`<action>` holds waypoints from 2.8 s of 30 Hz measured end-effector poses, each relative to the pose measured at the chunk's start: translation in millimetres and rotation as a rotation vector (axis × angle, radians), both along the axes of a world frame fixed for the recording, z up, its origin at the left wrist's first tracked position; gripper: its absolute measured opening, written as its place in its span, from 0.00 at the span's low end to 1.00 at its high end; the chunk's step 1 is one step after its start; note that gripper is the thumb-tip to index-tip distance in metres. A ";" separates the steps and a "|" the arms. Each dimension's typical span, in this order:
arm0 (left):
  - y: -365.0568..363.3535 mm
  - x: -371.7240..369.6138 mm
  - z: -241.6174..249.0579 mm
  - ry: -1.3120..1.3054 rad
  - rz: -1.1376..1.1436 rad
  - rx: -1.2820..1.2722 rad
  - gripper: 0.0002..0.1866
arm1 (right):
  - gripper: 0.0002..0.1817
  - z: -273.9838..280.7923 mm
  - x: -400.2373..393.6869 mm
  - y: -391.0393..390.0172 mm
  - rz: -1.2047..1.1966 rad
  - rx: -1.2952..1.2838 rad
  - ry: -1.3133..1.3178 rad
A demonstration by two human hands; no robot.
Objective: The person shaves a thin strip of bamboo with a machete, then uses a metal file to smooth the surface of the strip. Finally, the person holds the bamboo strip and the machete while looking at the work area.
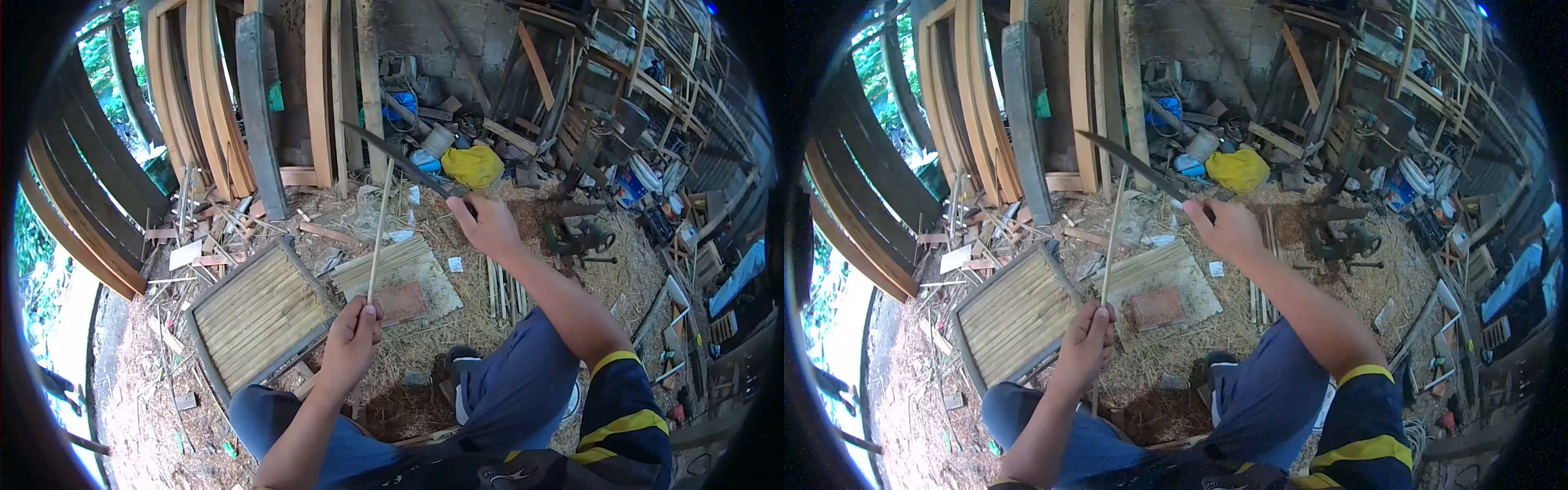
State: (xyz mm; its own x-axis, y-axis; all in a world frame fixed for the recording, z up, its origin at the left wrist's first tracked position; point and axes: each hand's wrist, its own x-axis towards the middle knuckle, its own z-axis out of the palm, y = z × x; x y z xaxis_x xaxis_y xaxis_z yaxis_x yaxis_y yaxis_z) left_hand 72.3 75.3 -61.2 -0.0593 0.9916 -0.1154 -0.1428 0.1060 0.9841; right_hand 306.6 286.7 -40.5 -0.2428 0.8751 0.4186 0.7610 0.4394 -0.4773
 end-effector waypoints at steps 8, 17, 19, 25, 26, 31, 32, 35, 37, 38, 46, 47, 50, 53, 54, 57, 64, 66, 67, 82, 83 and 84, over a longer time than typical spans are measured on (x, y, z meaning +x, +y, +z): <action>4.8 -3.7 6.3 -0.205 -0.032 -0.088 0.09 | 0.31 -9.7 -6.2 -2.8 0.090 0.031 0.199; 10.9 3.9 9.3 -0.308 -0.064 -0.087 0.10 | 0.28 -12.8 -23.1 -30.5 0.479 0.395 -0.203; 10.5 6.6 8.3 -0.271 -0.068 -0.060 0.10 | 0.28 -16.9 -21.3 -10.1 0.409 0.373 -0.151; 11.8 8.2 8.7 -0.263 -0.080 -0.075 0.11 | 0.30 -9.1 -18.3 -24.6 0.472 0.477 -0.218; 11.6 7.3 10.2 -0.272 -0.090 -0.076 0.11 | 0.30 -8.7 -16.2 -18.9 0.443 0.460 -0.174; 10.4 5.5 8.9 -0.321 -0.106 -0.130 0.12 | 0.27 -10.3 -11.7 -8.3 0.385 0.381 -0.118; 10.7 7.3 9.6 -0.315 -0.126 -0.112 0.12 | 0.26 -8.5 -12.2 -13.3 0.421 0.378 -0.130; 5.9 7.1 9.2 -0.306 -0.144 -0.118 0.13 | 0.26 -17.7 -4.5 9.3 0.364 0.398 -0.105; 7.6 5.7 8.6 -0.337 -0.101 -0.167 0.13 | 0.28 -9.7 -2.8 20.3 0.193 0.268 -0.031; 7.0 5.4 9.0 -0.323 -0.124 -0.151 0.13 | 0.27 -9.1 -0.5 17.2 0.238 0.297 -0.054; 1.7 0.9 4.6 -0.301 -0.149 -0.120 0.14 | 0.32 -8.2 15.2 43.1 -0.039 0.103 0.053; 3.0 -0.1 5.8 -0.302 -0.126 -0.120 0.14 | 0.31 -10.4 19.4 51.4 -0.095 0.064 0.137; 4.8 0.0 8.8 -0.302 -0.064 -0.107 0.14 | 0.31 -14.1 20.8 39.4 0.055 0.082 0.255; 8.1 1.6 15.4 -0.280 -0.071 -0.085 0.14 | 0.32 5.8 6.0 10.1 0.089 -0.023 0.219; 9.3 2.0 14.9 -0.288 -0.082 -0.080 0.14 | 0.32 6.8 4.0 4.2 0.114 -0.013 0.182; 15.1 2.4 11.2 -0.310 -0.086 -0.053 0.12 | 0.30 8.7 -5.1 -16.2 0.215 0.025 0.151; 18.9 2.8 10.1 -0.316 -0.102 -0.025 0.10 | 0.32 9.7 -15.9 -36.7 0.449 0.380 -0.127; 20.4 3.5 13.9 -0.299 -0.095 -0.016 0.11 | 0.32 5.8 -19.8 -39.2 0.451 0.432 -0.190; 21.0 3.8 15.0 -0.291 -0.093 -0.013 0.11 | 0.31 4.9 -21.0 -39.9 0.454 0.430 -0.220; 23.1 8.4 10.1 -0.244 -0.032 -0.062 0.13 | 0.33 8.8 -20.8 -12.7 0.316 0.384 -0.204; 24.2 8.6 8.7 -0.246 -0.030 -0.058 0.13 | 0.34 4.8 -22.0 -23.2 0.360 0.388 -0.267; 24.4 8.5 6.8 -0.246 -0.027 -0.055 0.13 | 0.34 2.6 -22.2 -28.1 0.404 0.390 -0.328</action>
